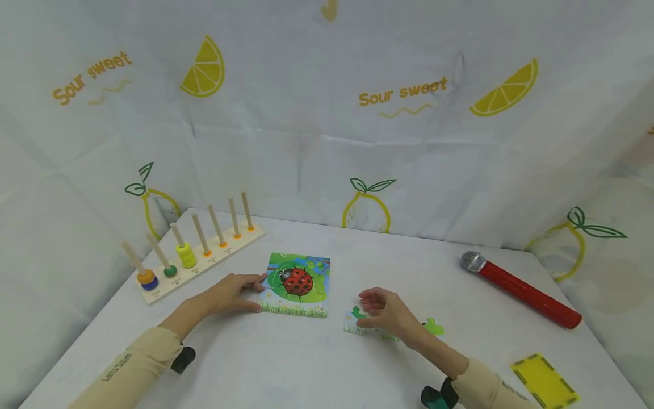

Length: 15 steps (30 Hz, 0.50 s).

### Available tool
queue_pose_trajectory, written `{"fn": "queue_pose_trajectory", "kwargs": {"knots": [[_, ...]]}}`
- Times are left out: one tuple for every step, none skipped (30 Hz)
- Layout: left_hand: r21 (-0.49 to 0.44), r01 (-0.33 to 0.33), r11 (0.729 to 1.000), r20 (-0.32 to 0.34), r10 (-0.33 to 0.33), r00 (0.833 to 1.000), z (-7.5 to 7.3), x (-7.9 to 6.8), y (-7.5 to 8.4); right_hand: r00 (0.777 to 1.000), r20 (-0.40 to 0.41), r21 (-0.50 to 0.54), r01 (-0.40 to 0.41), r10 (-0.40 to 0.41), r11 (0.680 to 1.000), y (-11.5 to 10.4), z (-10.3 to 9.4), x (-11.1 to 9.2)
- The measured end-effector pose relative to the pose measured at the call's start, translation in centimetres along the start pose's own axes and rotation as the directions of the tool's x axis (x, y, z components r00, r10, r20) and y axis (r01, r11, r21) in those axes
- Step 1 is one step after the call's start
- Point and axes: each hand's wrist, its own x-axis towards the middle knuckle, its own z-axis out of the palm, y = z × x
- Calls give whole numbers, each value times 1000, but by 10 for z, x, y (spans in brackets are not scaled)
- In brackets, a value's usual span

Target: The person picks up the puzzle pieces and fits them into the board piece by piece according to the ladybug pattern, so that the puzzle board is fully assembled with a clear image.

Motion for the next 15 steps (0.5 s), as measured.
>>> {"fn": "queue_pose_trajectory", "kwargs": {"knots": [[-2, 1, 1000, 0, -1, 1000, 0, 0, 0, 1000, -15, -14, 4, -4, 1000, 2, 2, -2], [-6, 2, 1000, 0, -2, 1000, 0, 0, 0, 1000, -28, -28, 9, -10, 1000, 3, 4, -4], [-7, 2, 1000, 0, -2, 1000, 0, 0, 0, 999, -47, -46, 16, -19, 999, 5, 7, -6], [-8, 3, 1000, 0, -3, 1000, 0, 0, 0, 998, -63, -65, 28, -32, 998, 7, 9, -7], [-8, 2, 1000, 0, -2, 1000, 0, 0, 0, 996, -78, -86, 38, -45, 996, 8, 11, -8], [-7, 2, 1000, 0, -2, 1000, 0, 0, 0, 994, -93, -110, 50, -60, 993, 10, 14, -9], [-6, 2, 1000, -1, -2, 1000, 0, 0, 0, 991, -105, -132, 64, -78, 989, 11, 16, -10], [-6, 1, 1000, -2, -1, 1000, 0, 0, 0, 989, -112, -147, 79, -96, 986, 12, 17, -11], [-3, 0, 1000, -3, 0, 1000, 0, 0, 0, 986, -120, -161, 93, -113, 983, 13, 19, -12], [-4, 1, 1000, -4, -1, 1000, 0, 0, 1, 984, -126, -171, 104, -127, 980, 13, 20, -12], [-5, 1, 1000, -4, -1, 1000, 0, 0, 1, 982, -130, -177, 115, -139, 978, 13, 21, -13], [-6, 3, 1000, -4, -3, 1000, 0, 0, 1, 980, -131, -179, 127, -152, 975, 13, 21, -13], [-4, 2, 1000, -4, -2, 1000, 0, 0, 1, 978, -133, -180, 135, -160, 974, 13, 22, -13], [-5, 3, 1000, -3, -3, 1000, 0, 0, 2, 977, -134, -182, 140, -165, 973, 13, 22, -14], [-4, 4, 1000, -2, -4, 1000, 0, 0, 2, 976, -138, -182, 142, -168, 973, 13, 22, -14]]}}
